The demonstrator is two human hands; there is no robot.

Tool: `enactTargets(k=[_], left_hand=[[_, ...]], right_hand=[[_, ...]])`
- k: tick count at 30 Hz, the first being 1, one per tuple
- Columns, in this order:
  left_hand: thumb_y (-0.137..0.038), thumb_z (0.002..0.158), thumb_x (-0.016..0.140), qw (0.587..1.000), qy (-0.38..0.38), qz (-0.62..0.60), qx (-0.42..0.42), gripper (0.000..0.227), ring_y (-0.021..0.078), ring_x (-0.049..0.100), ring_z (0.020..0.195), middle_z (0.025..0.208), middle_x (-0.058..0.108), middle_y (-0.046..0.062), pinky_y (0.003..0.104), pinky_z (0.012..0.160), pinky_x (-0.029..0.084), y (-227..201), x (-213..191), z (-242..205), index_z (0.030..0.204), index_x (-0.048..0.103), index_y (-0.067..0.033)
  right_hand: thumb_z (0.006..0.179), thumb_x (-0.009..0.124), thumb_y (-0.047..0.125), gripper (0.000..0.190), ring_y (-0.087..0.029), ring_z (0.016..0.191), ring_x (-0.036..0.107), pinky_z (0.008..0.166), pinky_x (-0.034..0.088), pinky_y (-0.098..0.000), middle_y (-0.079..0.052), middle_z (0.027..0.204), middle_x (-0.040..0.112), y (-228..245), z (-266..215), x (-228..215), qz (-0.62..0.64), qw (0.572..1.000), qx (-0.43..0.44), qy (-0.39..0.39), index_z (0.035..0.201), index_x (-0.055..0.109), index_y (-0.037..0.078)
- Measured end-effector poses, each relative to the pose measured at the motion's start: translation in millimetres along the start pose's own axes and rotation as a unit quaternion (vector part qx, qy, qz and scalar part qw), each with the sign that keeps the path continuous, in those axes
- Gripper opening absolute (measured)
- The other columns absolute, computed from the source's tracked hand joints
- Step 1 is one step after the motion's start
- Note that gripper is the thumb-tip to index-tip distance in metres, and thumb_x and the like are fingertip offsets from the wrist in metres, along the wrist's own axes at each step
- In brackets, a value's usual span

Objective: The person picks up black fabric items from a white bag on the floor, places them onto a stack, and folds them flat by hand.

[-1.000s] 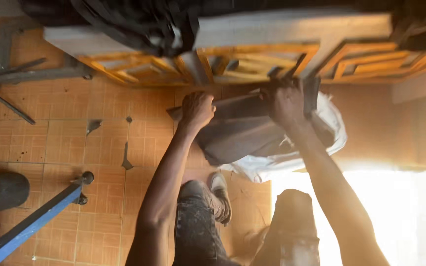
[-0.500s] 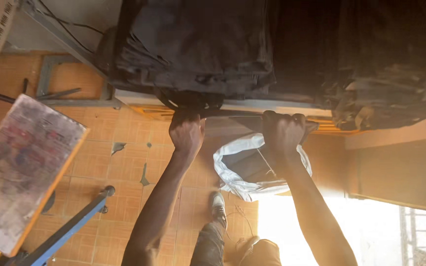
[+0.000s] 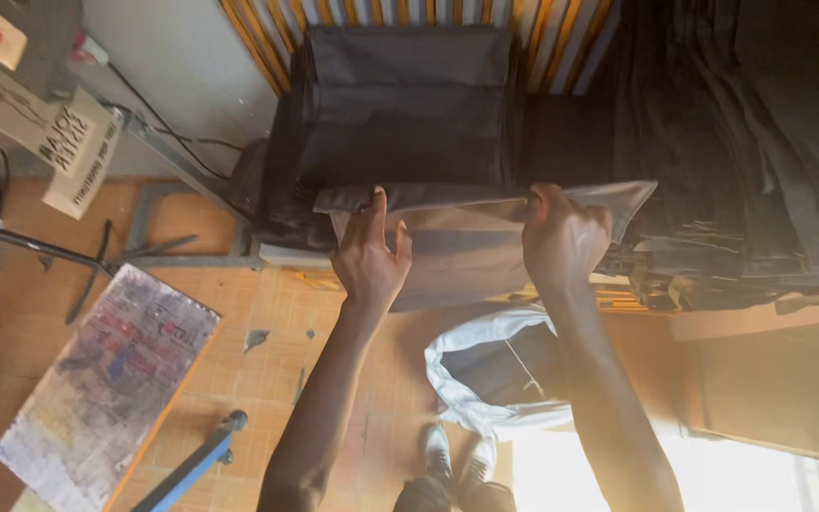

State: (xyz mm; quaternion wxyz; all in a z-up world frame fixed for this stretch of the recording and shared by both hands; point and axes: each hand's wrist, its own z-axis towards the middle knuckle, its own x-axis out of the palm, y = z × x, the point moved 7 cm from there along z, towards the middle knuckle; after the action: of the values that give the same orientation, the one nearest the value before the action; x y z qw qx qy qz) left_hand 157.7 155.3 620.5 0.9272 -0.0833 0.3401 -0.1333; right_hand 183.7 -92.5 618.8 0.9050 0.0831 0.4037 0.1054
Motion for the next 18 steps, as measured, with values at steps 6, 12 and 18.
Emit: enactTargets(k=[6, 12, 18], left_hand=[[-0.017, 0.076, 0.070, 0.999, -0.007, -0.043, -0.024, 0.065, 0.0379, 0.060, 0.112, 0.125, 0.062, 0.015, 0.047, 0.078, 0.057, -1, -6, 59, 0.136, 0.050, -0.0044], [-0.017, 0.067, 0.076, 1.000, 0.005, 0.017, -0.011, 0.086, 0.0389, 0.055, 0.119, 0.129, 0.059, 0.016, 0.046, 0.077, 0.059, 48, 52, 104, 0.144, 0.038, -0.0035], [-0.013, 0.078, 0.070, 0.996, -0.034, 0.075, 0.020, 0.027, 0.0208, 0.065, 0.084, 0.074, 0.066, -0.002, 0.033, 0.059, 0.055, 130, 135, 139, 0.104, 0.069, -0.0156]], right_hand=[[0.082, 0.070, 0.013, 0.017, -0.019, 0.069, 0.071, 0.073, 0.045, -0.0320, 0.001, 0.070, 0.070, 18, 64, -6, 0.055, 0.996, -0.034, -0.058, 0.098, 0.070, 0.019], [0.082, 0.070, 0.009, 0.022, -0.020, 0.078, 0.070, 0.080, 0.043, -0.0333, -0.002, 0.081, 0.072, 49, 113, 51, 0.108, 0.992, -0.014, -0.070, 0.103, 0.068, 0.016], [0.080, 0.071, 0.006, 0.032, -0.026, 0.087, 0.067, 0.093, 0.040, -0.0443, -0.007, 0.086, 0.066, 68, 136, 174, 0.122, 0.992, 0.014, 0.018, 0.112, 0.065, 0.010]])
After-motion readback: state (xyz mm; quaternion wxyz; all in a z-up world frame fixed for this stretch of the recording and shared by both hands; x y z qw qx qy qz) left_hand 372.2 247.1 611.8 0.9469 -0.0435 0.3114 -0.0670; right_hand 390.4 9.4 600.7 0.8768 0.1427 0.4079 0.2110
